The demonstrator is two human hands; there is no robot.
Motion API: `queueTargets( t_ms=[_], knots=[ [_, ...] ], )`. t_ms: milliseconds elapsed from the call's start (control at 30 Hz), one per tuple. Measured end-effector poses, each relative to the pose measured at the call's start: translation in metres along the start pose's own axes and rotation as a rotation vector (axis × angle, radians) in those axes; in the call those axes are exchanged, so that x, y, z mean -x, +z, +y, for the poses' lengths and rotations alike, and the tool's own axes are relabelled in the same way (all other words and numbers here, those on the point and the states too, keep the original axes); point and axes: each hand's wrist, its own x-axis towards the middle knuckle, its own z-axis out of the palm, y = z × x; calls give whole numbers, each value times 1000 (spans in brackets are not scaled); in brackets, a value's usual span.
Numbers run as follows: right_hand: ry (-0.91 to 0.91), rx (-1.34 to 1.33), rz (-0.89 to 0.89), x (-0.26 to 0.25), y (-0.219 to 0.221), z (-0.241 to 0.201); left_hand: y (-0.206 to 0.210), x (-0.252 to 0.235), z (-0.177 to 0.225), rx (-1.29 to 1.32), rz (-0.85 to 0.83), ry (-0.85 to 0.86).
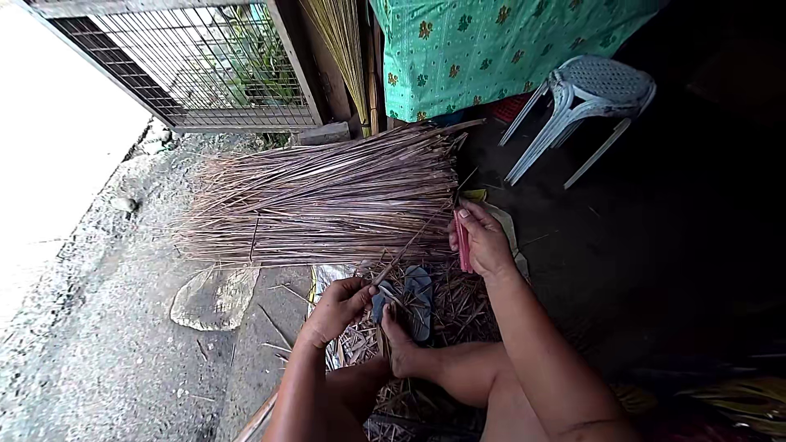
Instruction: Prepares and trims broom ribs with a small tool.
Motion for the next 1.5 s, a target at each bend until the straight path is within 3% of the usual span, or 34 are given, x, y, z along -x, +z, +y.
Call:
queueTargets(
  t_ms=[133,300,367,567,633,733,933,1167,1233,1400,1500],
  knots=[
    [67,-39,-283,16,23,11,2,-1,-1,-20,-22,-15],
    [-22,-112,-22,-7,2,6,-13,10,-3,-43,-127,-130],
    [-33,-89,-24,-7,-4,3,-12,8,0,-28,-132,-141],
    [111,291,-654,31,44,21,-8,4,3,40,-18,-73],
    [72,303,-733,34,51,28,-9,6,3,66,-15,-62],
    [-39,305,-695,27,41,29,-6,4,6,106,-32,-48],
    [-231,267,-456,3,8,20,-8,9,7,143,-69,-15],
    [-155,108,18,-15,-14,11,-8,10,2,89,-20,-56],
    [-133,113,-32,-7,-7,5,-8,6,2,45,13,-76],
    [-34,240,-434,20,29,15,-6,3,-1,54,-34,5],
    [-34,215,-461,22,36,24,-8,4,-2,45,-61,36]
  ],
)
